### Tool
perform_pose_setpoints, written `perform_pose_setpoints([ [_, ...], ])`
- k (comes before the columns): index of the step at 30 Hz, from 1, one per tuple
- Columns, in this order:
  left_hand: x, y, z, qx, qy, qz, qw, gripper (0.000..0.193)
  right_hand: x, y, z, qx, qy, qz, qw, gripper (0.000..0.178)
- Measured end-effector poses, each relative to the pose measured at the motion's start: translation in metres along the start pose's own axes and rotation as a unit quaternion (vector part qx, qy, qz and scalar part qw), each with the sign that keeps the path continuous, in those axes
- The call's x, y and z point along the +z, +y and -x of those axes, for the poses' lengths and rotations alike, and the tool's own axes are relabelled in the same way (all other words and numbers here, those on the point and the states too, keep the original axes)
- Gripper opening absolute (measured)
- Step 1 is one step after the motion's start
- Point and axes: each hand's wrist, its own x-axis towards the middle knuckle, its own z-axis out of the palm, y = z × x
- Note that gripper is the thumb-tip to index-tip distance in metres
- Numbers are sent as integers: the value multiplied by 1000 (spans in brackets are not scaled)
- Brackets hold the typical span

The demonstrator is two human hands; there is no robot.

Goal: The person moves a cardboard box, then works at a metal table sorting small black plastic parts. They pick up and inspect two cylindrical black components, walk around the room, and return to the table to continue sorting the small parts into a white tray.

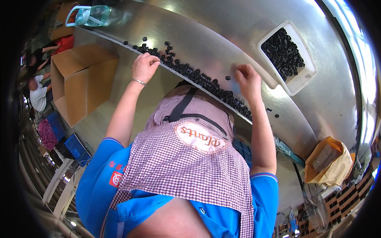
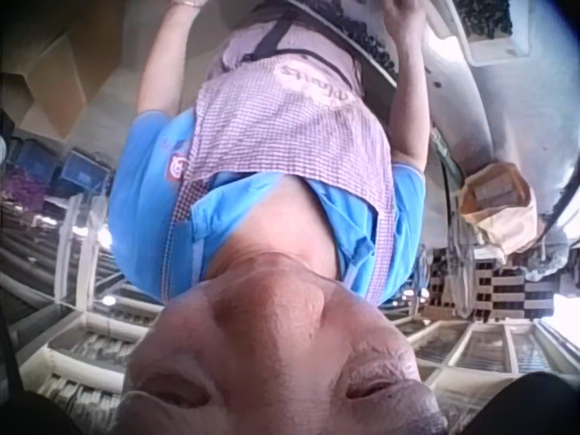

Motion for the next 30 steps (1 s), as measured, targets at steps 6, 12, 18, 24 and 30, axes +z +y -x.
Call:
perform_pose_setpoints([
  [6,5,34,-15,-98,-114,-186,971,19,8,3,31,31,14,-78,996,13],
  [12,17,42,-29,-192,-142,-203,950,22,6,-3,33,17,34,-110,993,14],
  [18,16,45,-30,-260,-135,-162,942,20,28,-34,24,-14,-28,-137,990,13],
  [24,5,74,18,-156,-12,329,931,8,80,-65,17,-122,-140,-203,961,9],
  [30,0,101,55,-270,-97,710,643,10,106,-83,25,-44,-224,-303,925,6],
])
